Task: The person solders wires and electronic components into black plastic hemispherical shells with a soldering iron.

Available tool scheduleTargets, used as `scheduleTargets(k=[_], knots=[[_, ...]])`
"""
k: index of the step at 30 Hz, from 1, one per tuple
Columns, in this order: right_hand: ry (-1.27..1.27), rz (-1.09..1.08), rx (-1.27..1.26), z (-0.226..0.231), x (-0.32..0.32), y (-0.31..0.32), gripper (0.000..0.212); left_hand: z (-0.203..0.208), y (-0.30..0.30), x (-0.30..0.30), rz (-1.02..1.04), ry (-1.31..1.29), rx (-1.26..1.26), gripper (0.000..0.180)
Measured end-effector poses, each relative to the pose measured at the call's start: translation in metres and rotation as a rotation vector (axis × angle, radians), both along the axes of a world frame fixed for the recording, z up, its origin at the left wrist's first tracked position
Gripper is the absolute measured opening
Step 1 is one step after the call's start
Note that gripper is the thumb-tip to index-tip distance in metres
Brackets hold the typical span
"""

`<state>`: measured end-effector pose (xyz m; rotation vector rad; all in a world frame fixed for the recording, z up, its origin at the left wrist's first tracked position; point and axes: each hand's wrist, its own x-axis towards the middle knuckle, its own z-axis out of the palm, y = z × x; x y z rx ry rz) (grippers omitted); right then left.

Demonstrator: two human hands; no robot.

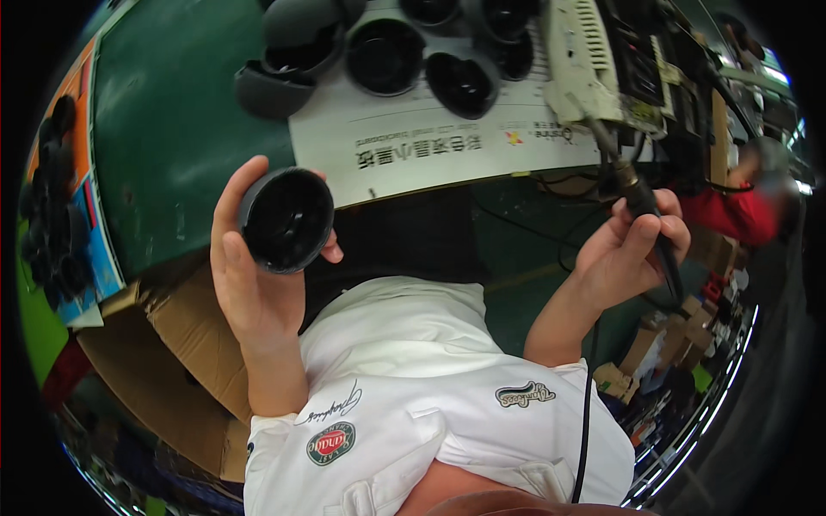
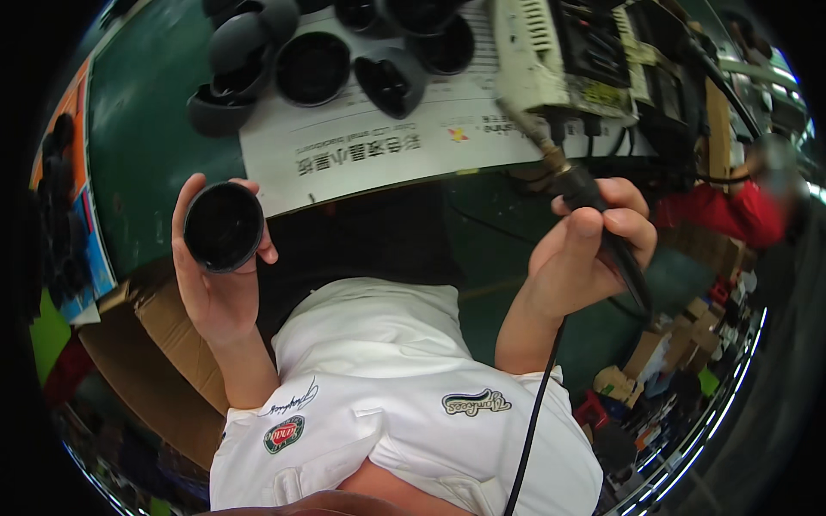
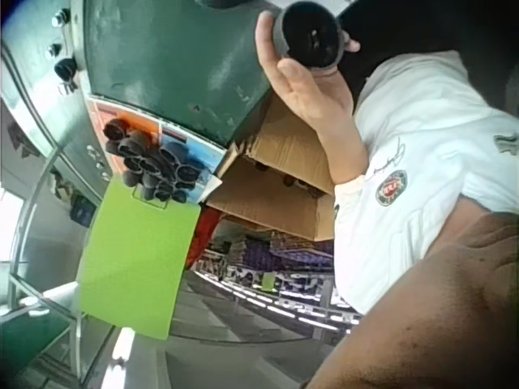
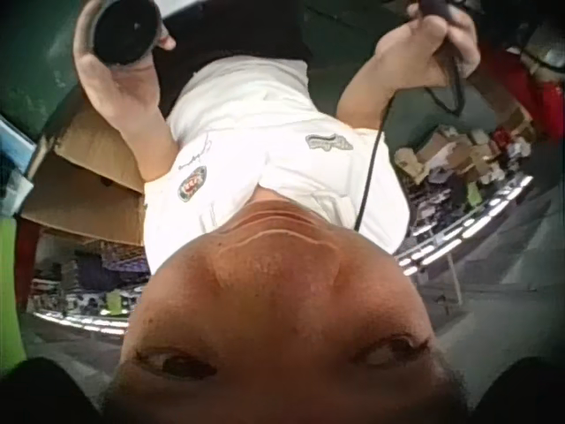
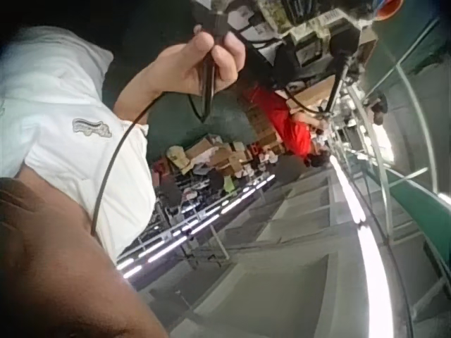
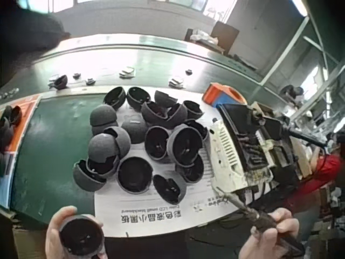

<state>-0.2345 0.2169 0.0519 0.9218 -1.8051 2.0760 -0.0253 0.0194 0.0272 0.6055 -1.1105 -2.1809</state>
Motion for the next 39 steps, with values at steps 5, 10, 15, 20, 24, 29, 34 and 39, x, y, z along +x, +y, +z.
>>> scheduleTargets(k=[5, 10, 15, 20, 24, 29, 34, 39], knots=[[0.374, -0.289, 0.218, 0.015, -0.024, 0.028, 0.027, -0.002, 0.002, -0.007, -0.063, -0.016, 0.046, 0.051], [0.498, -0.35, 0.358, 0.015, -0.027, 0.026, 0.026, -0.004, 0.004, -0.01, -0.067, -0.038, 0.028, 0.051], [0.602, -0.349, 0.47, 0.016, -0.027, 0.033, 0.027, -0.005, 0.003, -0.01, -0.057, -0.042, 0.043, 0.052], [0.493, -0.307, 0.478, 0.018, -0.023, 0.038, 0.027, -0.005, 0.001, -0.004, -0.066, -0.018, 0.06, 0.052], [0.214, -0.057, 0.103, 0.012, -0.021, 0.038, 0.027, 0.001, 0.006, -0.001, 0.0, 0.004, 0.078, 0.055], [-0.298, 0.29, -0.055, 0.002, 0.007, 0.023, 0.032, -0.007, -0.002, -0.009, -0.121, 0.058, 0.237, 0.056], [-0.696, 0.442, -0.14, -0.016, 0.044, -0.02, 0.033, -0.009, 0.003, -0.004, -0.115, 0.079, 0.278, 0.052], [-0.592, 0.438, -0.017, -0.015, 0.051, -0.044, 0.037, -0.013, -0.001, 0.001, -0.13, 0.051, 0.26, 0.053]])
